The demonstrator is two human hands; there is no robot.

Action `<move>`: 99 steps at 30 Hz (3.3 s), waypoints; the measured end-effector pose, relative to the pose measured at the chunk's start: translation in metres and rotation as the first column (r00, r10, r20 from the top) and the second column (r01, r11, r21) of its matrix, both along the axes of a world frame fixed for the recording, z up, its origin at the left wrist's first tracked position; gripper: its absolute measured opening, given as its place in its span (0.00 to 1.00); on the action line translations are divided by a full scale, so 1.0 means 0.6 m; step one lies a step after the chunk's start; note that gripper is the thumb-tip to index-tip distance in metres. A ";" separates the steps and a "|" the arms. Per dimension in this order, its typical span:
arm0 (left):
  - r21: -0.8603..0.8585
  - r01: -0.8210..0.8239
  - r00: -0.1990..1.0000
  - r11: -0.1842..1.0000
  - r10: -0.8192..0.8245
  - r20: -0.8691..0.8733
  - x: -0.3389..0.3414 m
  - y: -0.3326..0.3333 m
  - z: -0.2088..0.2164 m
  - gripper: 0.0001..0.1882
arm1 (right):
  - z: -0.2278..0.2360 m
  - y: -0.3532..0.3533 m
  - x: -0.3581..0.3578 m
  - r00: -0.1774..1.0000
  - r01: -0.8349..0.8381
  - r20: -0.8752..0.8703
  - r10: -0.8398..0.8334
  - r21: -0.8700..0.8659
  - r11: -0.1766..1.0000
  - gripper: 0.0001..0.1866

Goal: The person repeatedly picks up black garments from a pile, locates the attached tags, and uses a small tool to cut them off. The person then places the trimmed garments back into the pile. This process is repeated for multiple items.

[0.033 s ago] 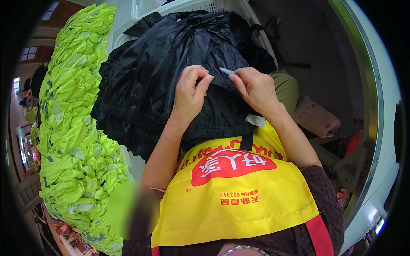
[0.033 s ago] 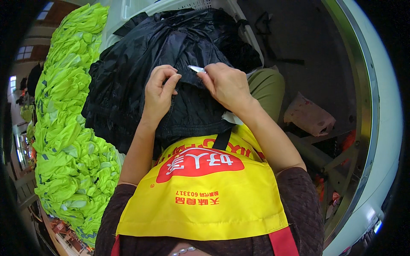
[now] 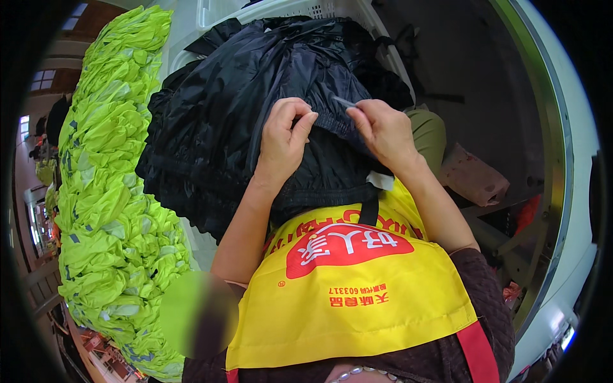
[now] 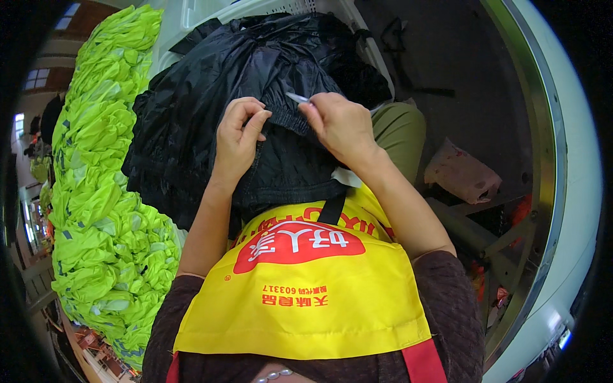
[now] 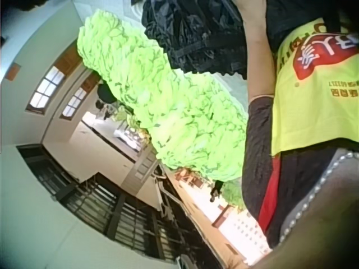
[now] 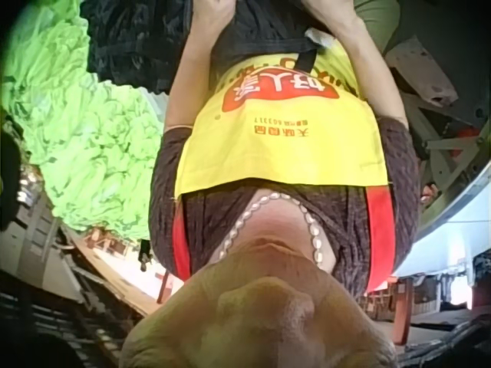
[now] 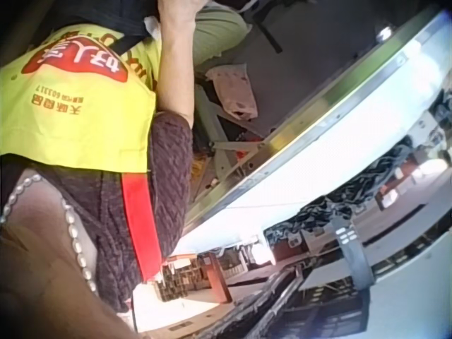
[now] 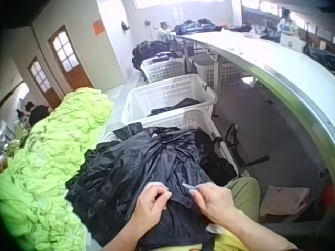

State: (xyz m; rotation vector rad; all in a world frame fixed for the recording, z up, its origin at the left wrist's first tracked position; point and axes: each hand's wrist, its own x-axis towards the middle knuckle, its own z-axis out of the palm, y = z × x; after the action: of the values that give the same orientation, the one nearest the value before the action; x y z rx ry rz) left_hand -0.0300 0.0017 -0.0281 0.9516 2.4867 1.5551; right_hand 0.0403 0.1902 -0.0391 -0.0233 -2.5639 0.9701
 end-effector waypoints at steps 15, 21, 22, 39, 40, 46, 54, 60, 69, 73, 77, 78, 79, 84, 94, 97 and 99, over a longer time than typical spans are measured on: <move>-0.075 0.066 0.989 0.995 -0.075 -0.127 0.062 0.013 0.049 0.08 | -0.085 0.055 0.042 0.979 0.068 0.173 0.105 -0.770 0.634 0.09; -0.285 0.221 0.911 0.933 -0.302 -0.281 0.134 0.027 0.050 0.30 | -0.045 0.057 -0.004 0.973 0.227 0.153 0.171 -0.757 -0.613 0.08; -0.265 0.213 0.913 0.940 -0.288 -0.289 0.141 0.030 0.043 0.33 | -0.038 0.052 -0.007 0.984 0.173 0.094 0.154 -0.728 -0.663 0.08; 0.364 -0.157 0.876 0.918 0.300 -0.378 0.027 -0.108 0.083 0.14 | 0.031 -0.045 0.101 0.789 0.402 0.524 0.322 -0.836 0.374 0.14; 0.413 -0.113 0.910 0.904 0.261 -0.322 0.028 -0.106 0.071 0.14 | 0.021 -0.036 0.100 0.832 0.228 0.492 0.257 -0.725 0.650 0.17; 0.489 -0.206 0.976 0.848 0.212 0.044 0.036 -0.117 0.073 0.15 | 0.086 -0.016 0.061 0.981 -0.191 -0.085 0.175 -0.584 0.789 0.16; 0.326 -0.329 0.944 0.886 0.316 0.096 0.046 -0.130 0.091 0.19 | 0.080 -0.131 -0.062 0.798 -0.601 -0.248 0.550 -0.251 0.759 0.15; 0.391 -0.528 0.844 0.753 0.518 0.142 0.123 -0.162 0.095 0.14 | 0.077 -0.183 -0.064 0.928 -0.304 -0.086 0.362 -0.737 0.603 0.06; 0.418 -0.328 0.863 0.847 0.089 0.497 0.069 -0.120 0.119 0.17 | 0.090 -0.179 -0.068 0.929 -0.092 0.068 0.365 -0.910 0.403 0.10; 0.478 -0.172 0.838 0.861 -0.127 0.531 0.038 -0.117 0.140 0.18 | 0.109 -0.152 -0.072 0.876 0.132 0.223 0.427 -0.964 0.233 0.11; 0.467 -0.153 0.810 0.871 -0.160 0.564 0.030 -0.111 0.120 0.18 | 0.105 -0.133 -0.049 0.863 0.061 0.246 0.442 -0.918 0.393 0.05; 0.449 -0.123 0.801 0.885 -0.178 0.571 0.028 -0.110 0.122 0.18 | 0.105 -0.131 -0.046 0.877 0.005 0.236 0.419 -0.876 0.483 0.05; 0.431 -0.096 0.791 0.897 -0.194 0.580 0.027 -0.109 0.129 0.18 | 0.106 -0.127 -0.043 0.912 -0.042 0.190 0.363 -0.838 0.544 0.05; 0.339 -0.001 0.785 0.941 -0.209 0.584 0.028 -0.092 0.143 0.17 | 0.149 -0.089 -0.043 0.963 -0.229 -0.071 0.262 -0.727 0.647 0.16; 0.059 0.059 0.771 0.997 -0.083 0.632 0.016 -0.071 0.138 0.17 | 0.122 -0.093 -0.087 0.894 -0.318 0.081 0.441 -0.578 0.751 0.13; 0.042 -0.039 0.867 0.998 0.013 0.498 0.029 -0.059 0.123 0.14 | 0.120 -0.103 -0.080 0.939 -0.250 0.049 0.339 -0.579 0.776 0.14; 0.002 -0.063 0.808 0.998 0.050 0.587 0.039 -0.062 0.110 0.11 | 0.112 -0.101 -0.082 0.951 -0.188 0.078 0.300 -0.622 0.760 0.14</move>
State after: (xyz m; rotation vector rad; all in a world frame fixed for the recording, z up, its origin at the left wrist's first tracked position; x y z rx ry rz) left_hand -0.0064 -0.0354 0.0380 0.3090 2.0641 1.5828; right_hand -0.0090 0.1297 0.0280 0.0548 -2.3127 1.9501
